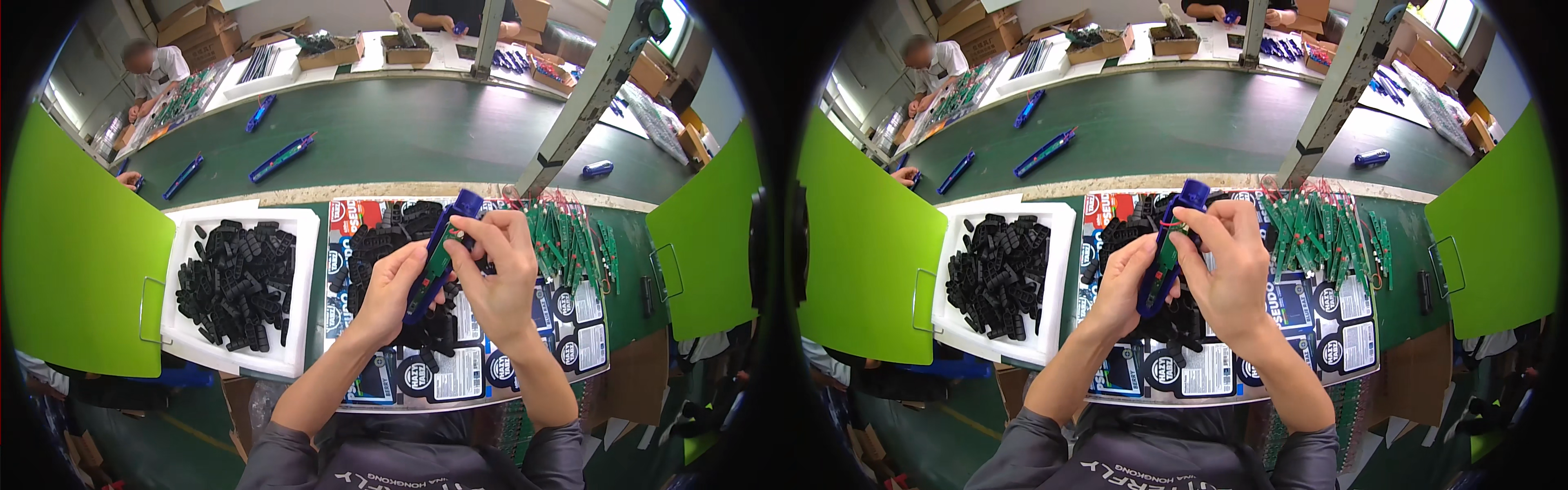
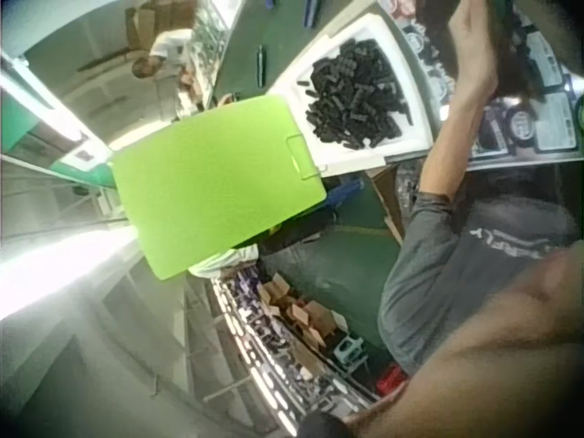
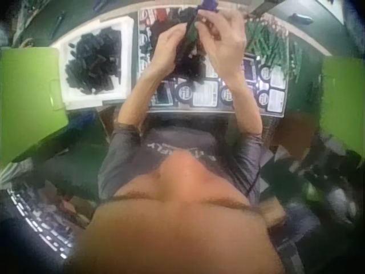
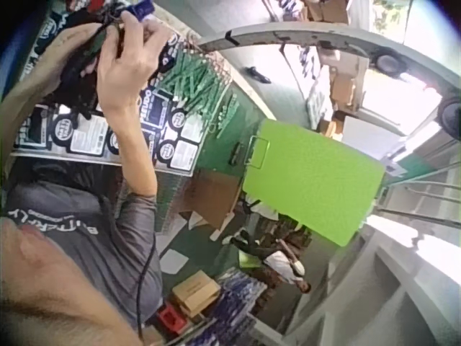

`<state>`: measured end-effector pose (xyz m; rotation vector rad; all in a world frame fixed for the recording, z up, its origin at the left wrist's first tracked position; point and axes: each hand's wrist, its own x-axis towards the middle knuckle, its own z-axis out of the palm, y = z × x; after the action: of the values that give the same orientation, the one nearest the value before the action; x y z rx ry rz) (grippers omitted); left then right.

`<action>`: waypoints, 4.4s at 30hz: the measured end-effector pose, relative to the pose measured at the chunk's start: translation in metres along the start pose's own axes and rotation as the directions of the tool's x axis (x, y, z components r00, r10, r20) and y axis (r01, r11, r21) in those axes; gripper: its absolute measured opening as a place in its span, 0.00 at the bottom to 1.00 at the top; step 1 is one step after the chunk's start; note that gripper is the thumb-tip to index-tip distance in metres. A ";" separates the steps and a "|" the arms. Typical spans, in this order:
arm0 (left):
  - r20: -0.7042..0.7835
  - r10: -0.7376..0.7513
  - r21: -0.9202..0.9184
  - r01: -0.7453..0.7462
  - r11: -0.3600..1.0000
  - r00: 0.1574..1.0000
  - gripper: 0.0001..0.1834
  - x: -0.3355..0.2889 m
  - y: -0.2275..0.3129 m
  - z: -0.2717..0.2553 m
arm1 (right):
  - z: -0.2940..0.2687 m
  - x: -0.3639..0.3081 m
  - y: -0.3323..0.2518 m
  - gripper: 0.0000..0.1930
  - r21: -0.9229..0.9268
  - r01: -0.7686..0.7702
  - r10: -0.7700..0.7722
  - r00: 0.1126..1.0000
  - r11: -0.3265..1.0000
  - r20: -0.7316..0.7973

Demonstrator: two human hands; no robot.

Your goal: The person assembles small electronic devices by inserting green circuit boards into blue plastic casings. They pick up a casing, insert a board, and place the finished unit on the table. Later, they move a large tray of circuit boards from the floor to the table.

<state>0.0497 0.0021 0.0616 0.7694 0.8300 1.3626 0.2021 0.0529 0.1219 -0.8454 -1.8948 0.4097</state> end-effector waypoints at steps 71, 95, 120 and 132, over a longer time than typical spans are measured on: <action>-0.119 0.381 0.989 0.076 0.126 0.917 0.17 0.310 -0.033 -0.123 | 0.031 -0.055 0.127 0.10 0.162 -0.059 0.061 0.998 0.985 -0.011; 0.543 0.132 0.778 -0.556 0.292 0.829 0.23 0.449 -0.128 0.114 | 0.026 -0.054 0.130 0.17 -0.077 0.012 -0.010 1.000 0.997 0.027; 0.057 -0.044 0.490 0.011 0.872 0.997 0.13 0.185 0.041 0.006 | 0.031 -0.051 0.133 0.14 0.173 -0.043 0.056 0.996 0.984 -0.071; -0.115 0.234 0.625 -0.113 0.772 0.965 0.11 -0.006 0.015 -0.024 | -0.013 -0.033 0.070 0.10 0.475 -0.337 0.359 0.932 0.813 0.047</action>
<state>0.0216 -0.0027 0.0629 1.2639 1.4231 1.3452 0.2486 0.0776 0.0645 -0.8500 -1.4901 1.0317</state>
